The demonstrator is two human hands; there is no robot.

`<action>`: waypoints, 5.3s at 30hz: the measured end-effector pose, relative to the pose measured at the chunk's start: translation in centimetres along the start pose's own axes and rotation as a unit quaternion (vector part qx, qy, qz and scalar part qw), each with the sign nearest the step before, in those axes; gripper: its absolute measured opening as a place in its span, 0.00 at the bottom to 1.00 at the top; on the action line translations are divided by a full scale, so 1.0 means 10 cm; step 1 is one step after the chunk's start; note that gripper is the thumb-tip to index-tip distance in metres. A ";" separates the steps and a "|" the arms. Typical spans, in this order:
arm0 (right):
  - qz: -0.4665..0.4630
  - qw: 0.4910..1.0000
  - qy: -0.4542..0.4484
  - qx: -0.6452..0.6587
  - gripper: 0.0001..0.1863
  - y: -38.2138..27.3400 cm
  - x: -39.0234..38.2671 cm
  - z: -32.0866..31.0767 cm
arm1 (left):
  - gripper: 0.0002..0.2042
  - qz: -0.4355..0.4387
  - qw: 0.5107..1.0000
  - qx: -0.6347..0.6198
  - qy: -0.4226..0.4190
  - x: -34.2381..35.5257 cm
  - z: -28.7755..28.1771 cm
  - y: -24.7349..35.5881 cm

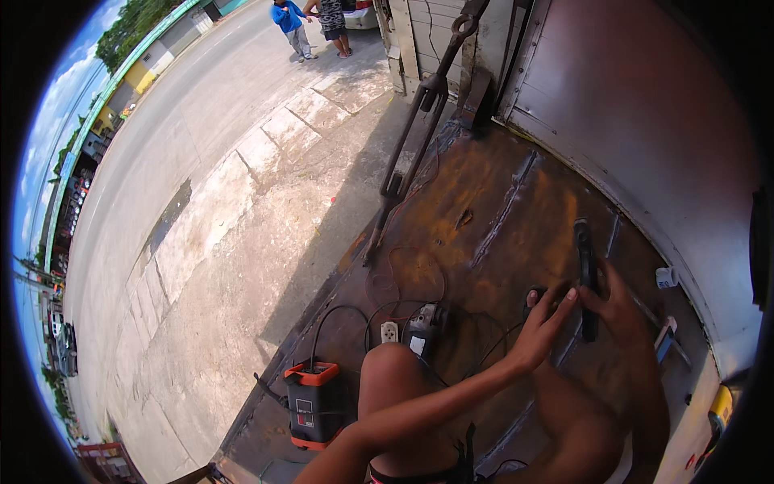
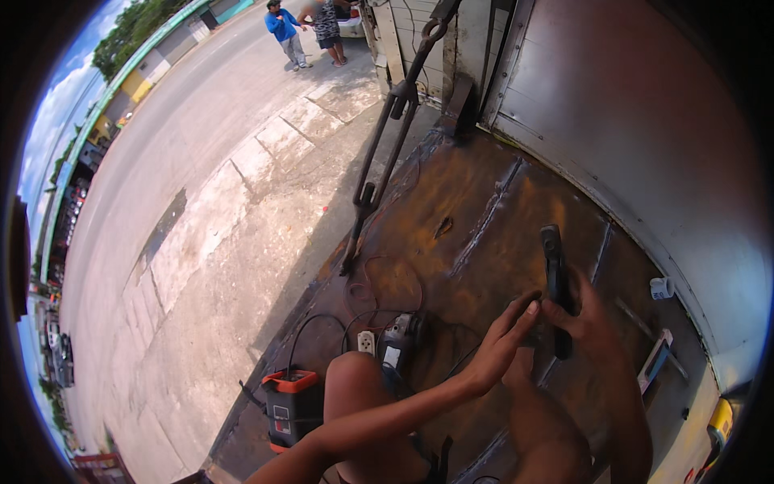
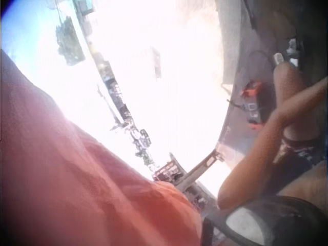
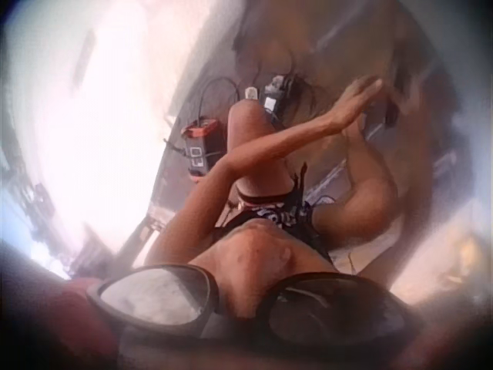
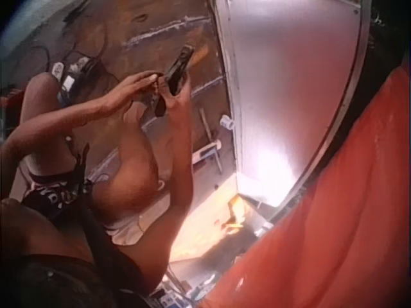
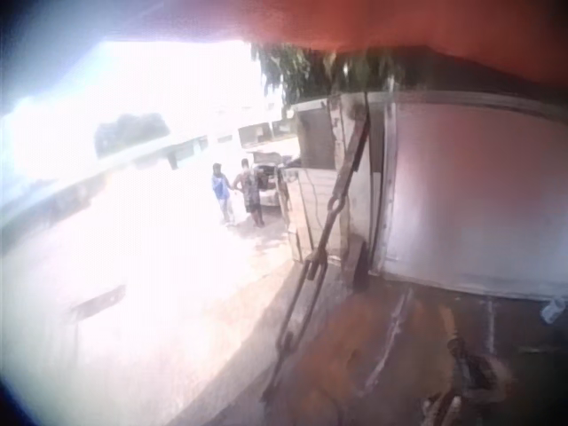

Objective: The person uses a welding torch to weld seams on a large, curved metal surface. They move the torch along the seams, creating bright sparks and molten metal. The person occasionally pauses to adjust their position or the welding rod.

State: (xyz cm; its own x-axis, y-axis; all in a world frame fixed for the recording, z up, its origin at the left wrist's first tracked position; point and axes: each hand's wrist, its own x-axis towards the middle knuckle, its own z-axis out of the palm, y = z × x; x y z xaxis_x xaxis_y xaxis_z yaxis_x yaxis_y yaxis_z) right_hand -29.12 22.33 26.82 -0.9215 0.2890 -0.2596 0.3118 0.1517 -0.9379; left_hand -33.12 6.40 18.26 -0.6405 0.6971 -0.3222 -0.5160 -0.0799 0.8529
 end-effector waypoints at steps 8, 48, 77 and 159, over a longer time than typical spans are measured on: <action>0.107 0.989 -0.079 -0.059 0.46 -0.17 -0.62 -0.14 | 0.37 -0.204 0.950 -0.187 -0.146 0.02 0.31 0.22; 0.264 0.764 0.583 0.082 0.13 6.21 -3.73 -3.99 | 0.09 -0.286 0.906 0.311 0.034 0.96 2.58 -1.94; 0.319 0.741 0.456 -0.376 0.18 6.12 -3.23 -4.13 | 0.23 -0.287 0.826 0.469 -0.125 0.37 1.91 -1.55; -0.037 0.949 0.192 0.246 0.06 1.93 1.13 -0.15 | 0.07 -0.299 0.937 -0.111 0.140 1.22 -0.38 -0.73</action>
State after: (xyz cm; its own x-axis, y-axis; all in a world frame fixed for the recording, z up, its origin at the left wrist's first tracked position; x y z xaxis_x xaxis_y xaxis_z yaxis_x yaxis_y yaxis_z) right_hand -33.19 29.92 6.14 -0.7542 0.6331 -0.1742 0.0162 -0.2473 -0.9688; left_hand -39.30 12.79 6.57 -0.3065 0.4517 -0.8379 -0.9165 0.0977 0.3879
